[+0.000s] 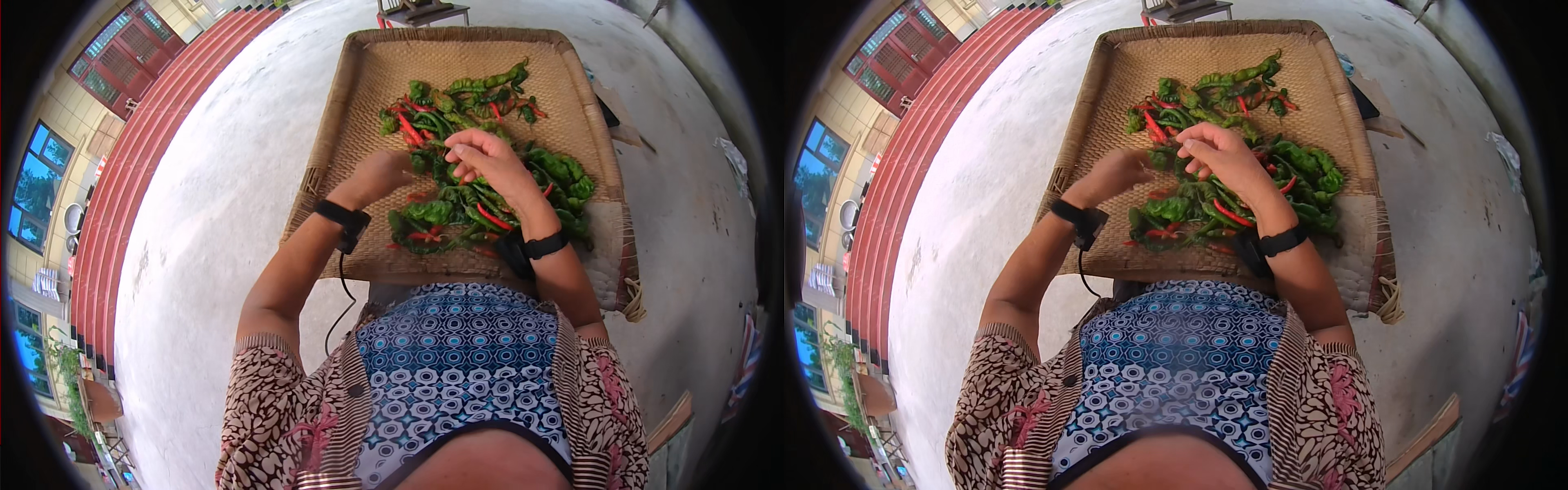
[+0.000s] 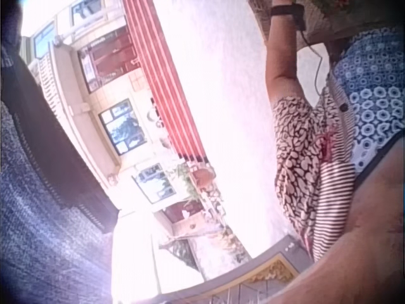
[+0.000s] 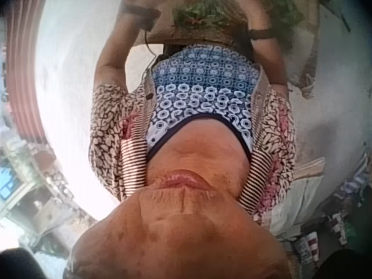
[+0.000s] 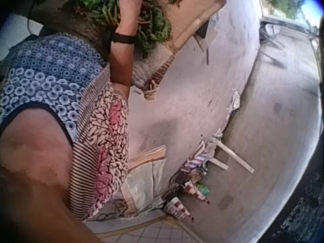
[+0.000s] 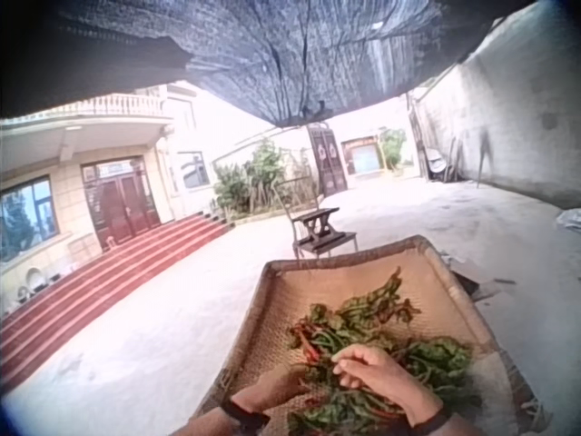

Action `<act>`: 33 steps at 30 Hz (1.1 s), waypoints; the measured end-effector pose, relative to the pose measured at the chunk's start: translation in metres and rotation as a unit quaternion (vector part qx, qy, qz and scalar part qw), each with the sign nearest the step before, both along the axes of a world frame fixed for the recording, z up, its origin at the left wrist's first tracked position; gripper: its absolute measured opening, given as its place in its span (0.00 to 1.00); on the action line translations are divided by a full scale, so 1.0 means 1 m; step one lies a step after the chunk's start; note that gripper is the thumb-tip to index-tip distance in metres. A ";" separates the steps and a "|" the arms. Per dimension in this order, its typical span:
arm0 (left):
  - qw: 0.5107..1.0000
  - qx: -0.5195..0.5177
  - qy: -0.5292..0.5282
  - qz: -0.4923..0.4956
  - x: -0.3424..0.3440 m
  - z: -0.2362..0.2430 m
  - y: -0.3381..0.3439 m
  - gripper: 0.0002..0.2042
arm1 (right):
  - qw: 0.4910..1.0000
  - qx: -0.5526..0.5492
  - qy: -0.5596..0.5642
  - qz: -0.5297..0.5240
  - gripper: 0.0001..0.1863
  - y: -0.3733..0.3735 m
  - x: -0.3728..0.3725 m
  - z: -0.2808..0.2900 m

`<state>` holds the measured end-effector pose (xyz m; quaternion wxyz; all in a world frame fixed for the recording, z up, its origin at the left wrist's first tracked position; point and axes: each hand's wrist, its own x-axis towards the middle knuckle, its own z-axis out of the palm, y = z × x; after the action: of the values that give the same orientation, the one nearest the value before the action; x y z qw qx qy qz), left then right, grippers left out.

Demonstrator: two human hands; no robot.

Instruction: The person sorts red and green peppers on a large woven tray by hand, moving them from a central pile into separate clusters.

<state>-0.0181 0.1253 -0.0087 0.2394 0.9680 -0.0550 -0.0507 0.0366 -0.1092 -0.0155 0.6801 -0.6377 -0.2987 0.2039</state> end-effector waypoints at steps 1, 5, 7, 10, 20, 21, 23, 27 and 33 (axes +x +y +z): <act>1.000 0.000 0.000 -0.001 0.000 -0.003 -0.005 0.11 | 1.000 0.000 0.000 -0.001 0.12 -0.001 0.000 0.000; 0.993 0.067 0.038 -0.089 0.006 -0.029 -0.005 0.14 | 1.000 0.001 -0.001 -0.002 0.12 0.000 -0.001 -0.001; 0.991 0.060 0.026 -0.115 0.011 -0.036 0.000 0.18 | 1.000 0.004 0.002 -0.002 0.12 -0.001 -0.001 -0.001; 0.989 -0.021 0.019 -0.147 0.008 -0.028 0.008 0.14 | 1.000 0.003 -0.007 -0.004 0.12 -0.002 -0.001 -0.001; 0.974 -0.201 -0.102 0.018 -0.027 0.049 -0.011 0.04 | 0.997 -0.048 -0.063 0.013 0.13 0.002 -0.004 -0.011; 0.974 -0.201 -0.103 0.019 -0.031 0.053 -0.013 0.04 | 0.996 -0.054 -0.068 0.031 0.12 0.002 -0.008 -0.009; 0.962 -0.263 -0.072 0.028 -0.035 0.056 -0.016 0.03 | 0.985 -0.114 -0.121 0.039 0.12 0.002 -0.014 -0.004; 0.959 -0.275 -0.061 0.017 -0.036 0.057 -0.019 0.03 | 0.964 -0.197 -0.163 0.069 0.13 0.005 -0.017 0.001; 0.955 -0.289 -0.063 0.033 -0.034 0.049 -0.011 0.03 | 0.958 -0.234 -0.135 0.095 0.16 0.003 -0.019 0.009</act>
<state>-0.0517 0.1141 0.0405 0.5067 0.8599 -0.0505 0.0366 0.0179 -0.1064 -0.0066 0.4422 -0.7695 -0.3909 0.2439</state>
